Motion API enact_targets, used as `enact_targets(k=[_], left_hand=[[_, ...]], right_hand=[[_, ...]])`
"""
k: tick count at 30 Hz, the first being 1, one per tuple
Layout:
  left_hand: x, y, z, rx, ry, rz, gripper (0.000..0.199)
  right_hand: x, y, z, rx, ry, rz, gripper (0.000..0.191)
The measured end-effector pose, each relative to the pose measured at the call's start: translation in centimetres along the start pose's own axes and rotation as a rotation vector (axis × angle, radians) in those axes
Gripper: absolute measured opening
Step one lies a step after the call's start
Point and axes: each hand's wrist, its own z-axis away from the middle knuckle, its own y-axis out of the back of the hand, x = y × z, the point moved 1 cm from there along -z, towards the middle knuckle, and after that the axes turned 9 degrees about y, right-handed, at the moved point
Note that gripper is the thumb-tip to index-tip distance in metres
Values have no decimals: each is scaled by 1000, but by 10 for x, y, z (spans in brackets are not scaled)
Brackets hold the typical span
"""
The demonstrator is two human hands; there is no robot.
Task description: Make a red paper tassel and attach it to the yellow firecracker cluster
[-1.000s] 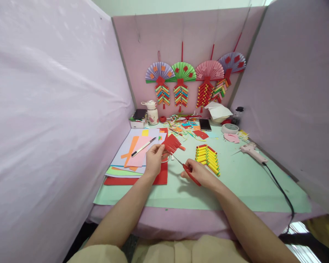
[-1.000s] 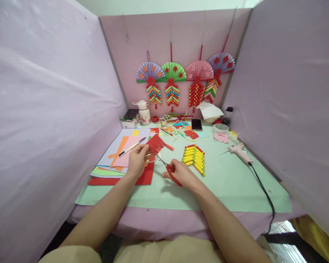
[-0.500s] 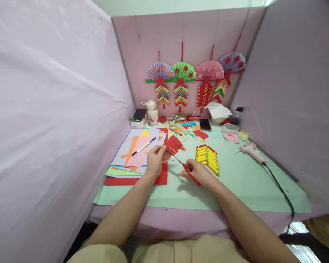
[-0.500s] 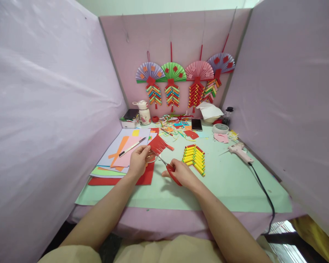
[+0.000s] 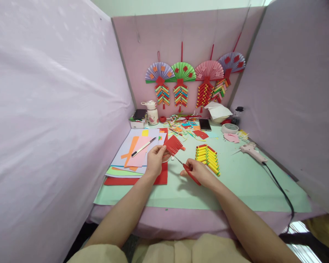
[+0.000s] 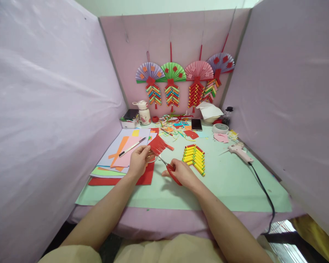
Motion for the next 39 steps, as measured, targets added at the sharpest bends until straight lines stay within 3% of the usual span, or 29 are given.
enact_targets(k=[12,19,25,28,31,35,39], left_hand=[[3,0,1,31,-22,0,29],[14,9,-4,103,-66,126,27],[16,8,-4,59,-86,128,25],[15,4,-1,13,-52,121,25],[14,0,2,-66,3,77,25],[13,-3,6,-119,55,47,25],[12,-3,5,-133,72,44,25]], right_hand=[[-4,1,3,-31,-28,13,31],[2,8,15,-53,-27,95,30],[46,53,32,171,-78,114,26],[80,83,40,307,-194,291,22],[108,103,41,354,-319,504,18],[121,119,23,342,-367,622,23],[120,131,-22,293,-331,672,29]])
